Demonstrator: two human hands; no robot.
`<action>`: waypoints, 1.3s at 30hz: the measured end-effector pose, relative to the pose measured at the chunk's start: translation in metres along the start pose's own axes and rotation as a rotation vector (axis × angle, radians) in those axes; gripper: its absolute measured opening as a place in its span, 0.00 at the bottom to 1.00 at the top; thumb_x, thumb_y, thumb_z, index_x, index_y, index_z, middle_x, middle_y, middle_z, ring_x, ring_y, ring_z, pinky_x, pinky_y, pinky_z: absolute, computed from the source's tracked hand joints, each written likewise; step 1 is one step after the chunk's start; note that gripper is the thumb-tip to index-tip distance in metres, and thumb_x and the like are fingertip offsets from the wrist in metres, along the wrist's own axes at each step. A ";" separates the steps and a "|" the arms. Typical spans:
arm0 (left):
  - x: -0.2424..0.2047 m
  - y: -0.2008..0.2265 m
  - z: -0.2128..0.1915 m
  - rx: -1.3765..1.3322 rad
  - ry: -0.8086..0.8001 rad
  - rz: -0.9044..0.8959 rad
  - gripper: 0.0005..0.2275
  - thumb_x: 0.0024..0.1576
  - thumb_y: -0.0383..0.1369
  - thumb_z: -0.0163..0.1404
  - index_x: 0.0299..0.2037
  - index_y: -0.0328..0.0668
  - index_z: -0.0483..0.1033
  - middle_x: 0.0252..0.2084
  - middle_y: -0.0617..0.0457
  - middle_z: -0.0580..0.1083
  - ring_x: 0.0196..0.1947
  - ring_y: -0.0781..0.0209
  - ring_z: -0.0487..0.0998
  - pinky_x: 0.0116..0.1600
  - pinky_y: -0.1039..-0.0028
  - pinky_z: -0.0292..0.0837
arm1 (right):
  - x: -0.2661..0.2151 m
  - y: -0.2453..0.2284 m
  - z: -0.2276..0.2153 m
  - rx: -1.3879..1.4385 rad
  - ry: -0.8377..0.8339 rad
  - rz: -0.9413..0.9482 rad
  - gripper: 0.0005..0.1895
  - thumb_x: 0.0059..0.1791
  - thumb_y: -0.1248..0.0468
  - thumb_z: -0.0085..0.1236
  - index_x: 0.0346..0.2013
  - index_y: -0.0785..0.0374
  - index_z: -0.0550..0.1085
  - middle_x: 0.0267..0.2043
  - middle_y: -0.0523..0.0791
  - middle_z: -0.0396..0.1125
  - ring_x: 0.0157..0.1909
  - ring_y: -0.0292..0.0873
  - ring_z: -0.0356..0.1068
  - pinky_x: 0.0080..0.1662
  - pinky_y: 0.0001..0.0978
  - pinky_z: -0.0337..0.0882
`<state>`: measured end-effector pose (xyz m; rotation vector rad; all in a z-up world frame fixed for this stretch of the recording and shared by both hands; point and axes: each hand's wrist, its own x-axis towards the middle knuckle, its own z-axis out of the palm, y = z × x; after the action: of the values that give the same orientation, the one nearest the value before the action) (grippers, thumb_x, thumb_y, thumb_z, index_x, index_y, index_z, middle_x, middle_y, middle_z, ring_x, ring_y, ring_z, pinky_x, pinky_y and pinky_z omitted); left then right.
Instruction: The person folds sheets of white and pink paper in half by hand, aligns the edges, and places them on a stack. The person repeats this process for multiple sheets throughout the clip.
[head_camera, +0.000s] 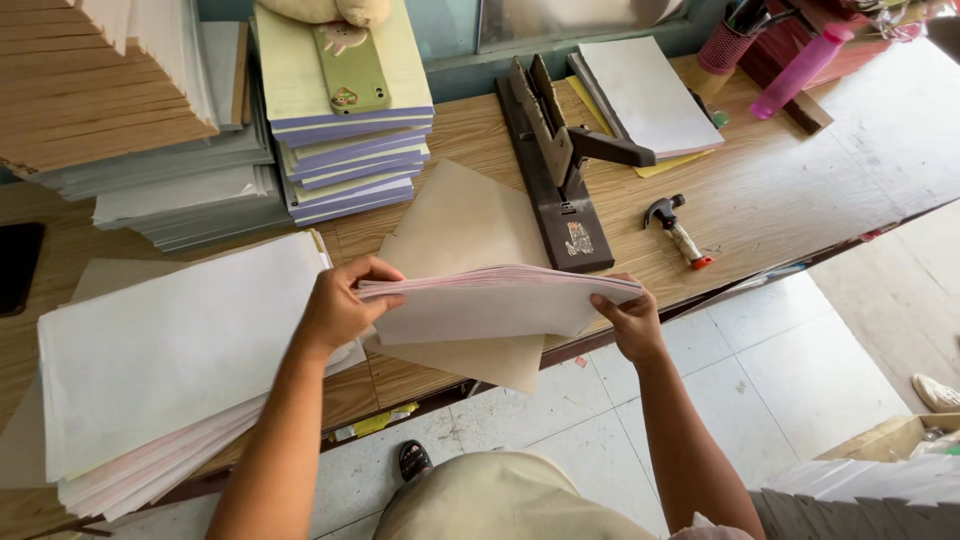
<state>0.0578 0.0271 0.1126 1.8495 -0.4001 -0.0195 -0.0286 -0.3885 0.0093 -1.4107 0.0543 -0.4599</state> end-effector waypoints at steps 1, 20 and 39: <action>0.006 0.025 -0.007 0.222 -0.102 0.019 0.14 0.41 0.25 0.67 0.37 0.47 0.83 0.31 0.51 0.82 0.35 0.55 0.83 0.45 0.66 0.75 | 0.001 0.002 0.000 0.009 0.000 0.002 0.13 0.43 0.76 0.69 0.41 0.67 0.77 0.35 0.46 0.74 0.42 0.36 0.72 0.51 0.33 0.72; 0.044 0.068 0.083 0.529 -0.426 0.305 0.12 0.60 0.43 0.51 0.46 0.47 0.75 0.28 0.36 0.78 0.34 0.33 0.81 0.43 0.49 0.77 | -0.017 -0.021 0.041 0.344 0.195 -0.038 0.40 0.46 0.58 0.69 0.69 0.58 0.61 0.52 0.46 0.69 0.50 0.41 0.70 0.58 0.42 0.70; 0.010 0.019 0.096 -0.255 0.274 0.336 0.11 0.58 0.33 0.59 0.39 0.40 0.68 0.24 0.49 0.70 0.26 0.63 0.71 0.36 0.69 0.72 | 0.009 -0.069 0.080 -0.042 -0.010 -0.160 0.08 0.52 0.66 0.61 0.45 0.65 0.80 0.35 0.49 0.76 0.41 0.42 0.75 0.48 0.46 0.77</action>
<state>0.0417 -0.0698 0.1021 1.4903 -0.4867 0.3911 -0.0149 -0.3223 0.0910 -1.4649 -0.0581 -0.5871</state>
